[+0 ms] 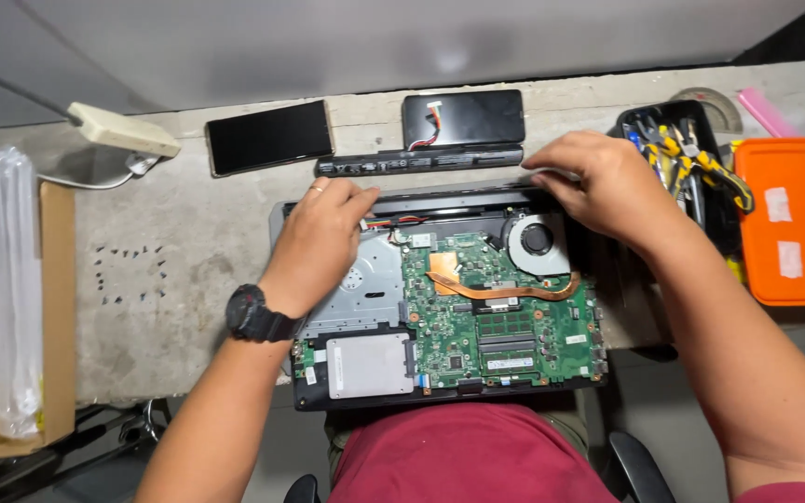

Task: The person removes an internal battery from a laptop, unpacks a replacement battery from bubble wrap, and attempts to install the new battery into the laptop chassis.

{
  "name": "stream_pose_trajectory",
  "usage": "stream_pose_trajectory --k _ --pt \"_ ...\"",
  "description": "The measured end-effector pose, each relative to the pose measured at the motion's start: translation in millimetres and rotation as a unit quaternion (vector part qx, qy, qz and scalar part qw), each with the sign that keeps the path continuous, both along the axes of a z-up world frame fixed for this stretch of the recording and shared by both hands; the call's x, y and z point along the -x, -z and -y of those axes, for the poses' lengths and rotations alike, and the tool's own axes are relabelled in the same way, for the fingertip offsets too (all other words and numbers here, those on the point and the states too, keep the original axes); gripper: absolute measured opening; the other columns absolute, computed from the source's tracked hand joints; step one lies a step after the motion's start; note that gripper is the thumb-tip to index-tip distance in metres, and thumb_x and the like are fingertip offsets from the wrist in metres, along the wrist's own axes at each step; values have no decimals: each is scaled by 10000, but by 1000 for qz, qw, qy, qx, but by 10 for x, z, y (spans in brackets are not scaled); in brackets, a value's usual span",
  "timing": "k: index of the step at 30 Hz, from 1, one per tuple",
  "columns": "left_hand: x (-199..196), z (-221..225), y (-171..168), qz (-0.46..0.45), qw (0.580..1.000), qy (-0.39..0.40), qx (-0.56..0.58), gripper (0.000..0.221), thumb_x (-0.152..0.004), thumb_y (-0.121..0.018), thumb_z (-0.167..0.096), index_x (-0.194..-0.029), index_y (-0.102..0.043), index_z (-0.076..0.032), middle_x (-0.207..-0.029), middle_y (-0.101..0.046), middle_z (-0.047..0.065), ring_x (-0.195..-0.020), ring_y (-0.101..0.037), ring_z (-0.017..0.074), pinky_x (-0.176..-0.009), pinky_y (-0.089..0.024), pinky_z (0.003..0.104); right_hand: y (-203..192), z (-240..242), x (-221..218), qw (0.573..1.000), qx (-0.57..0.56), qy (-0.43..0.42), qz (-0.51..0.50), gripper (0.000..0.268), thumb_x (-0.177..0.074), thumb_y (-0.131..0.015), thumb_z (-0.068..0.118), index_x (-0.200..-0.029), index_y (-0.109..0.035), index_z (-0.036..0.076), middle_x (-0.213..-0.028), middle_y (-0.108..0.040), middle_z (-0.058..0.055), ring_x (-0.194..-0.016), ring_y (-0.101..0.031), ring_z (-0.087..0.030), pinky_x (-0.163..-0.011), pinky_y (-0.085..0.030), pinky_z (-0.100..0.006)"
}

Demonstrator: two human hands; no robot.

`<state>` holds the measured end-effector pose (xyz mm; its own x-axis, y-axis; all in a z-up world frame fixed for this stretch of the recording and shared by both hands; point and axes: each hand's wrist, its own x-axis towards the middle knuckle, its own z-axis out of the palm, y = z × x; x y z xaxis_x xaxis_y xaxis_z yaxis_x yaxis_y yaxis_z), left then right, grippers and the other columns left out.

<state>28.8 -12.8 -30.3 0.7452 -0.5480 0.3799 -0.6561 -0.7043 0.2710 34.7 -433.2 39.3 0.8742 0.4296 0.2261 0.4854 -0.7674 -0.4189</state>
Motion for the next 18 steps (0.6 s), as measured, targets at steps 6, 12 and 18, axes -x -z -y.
stream_pose_trajectory --k 6,12,18 --pt "28 -104 -166 -65 997 -35 7 236 -1110 -741 -161 -1314 -859 -158 -1131 -728 58 -1160 -730 317 -893 -644 464 235 131 217 1000 11 11 2 169 -1041 -899 209 -1206 -891 175 -1170 -862 -62 -1163 -809 -337 -1054 -627 -468" --pt "12 -74 -124 -54 997 -50 25 167 -1117 -796 -193 -1240 -909 -180 -1007 -736 31 -1064 -737 276 -912 -611 416 299 142 93 999 46 14 -23 127 -1005 -913 214 -1129 -885 209 -1114 -848 4 -1136 -808 -277 -1028 -633 -418" --pt "-34 -82 7 -44 996 -68 22 140 -1097 -831 -249 -1202 -915 -208 -986 -741 12 -1047 -731 263 -908 -589 418 266 136 14 997 59 9 -47 82 -983 -928 205 -1052 -884 192 -1053 -842 4 -1081 -825 -279 -988 -646 -414"
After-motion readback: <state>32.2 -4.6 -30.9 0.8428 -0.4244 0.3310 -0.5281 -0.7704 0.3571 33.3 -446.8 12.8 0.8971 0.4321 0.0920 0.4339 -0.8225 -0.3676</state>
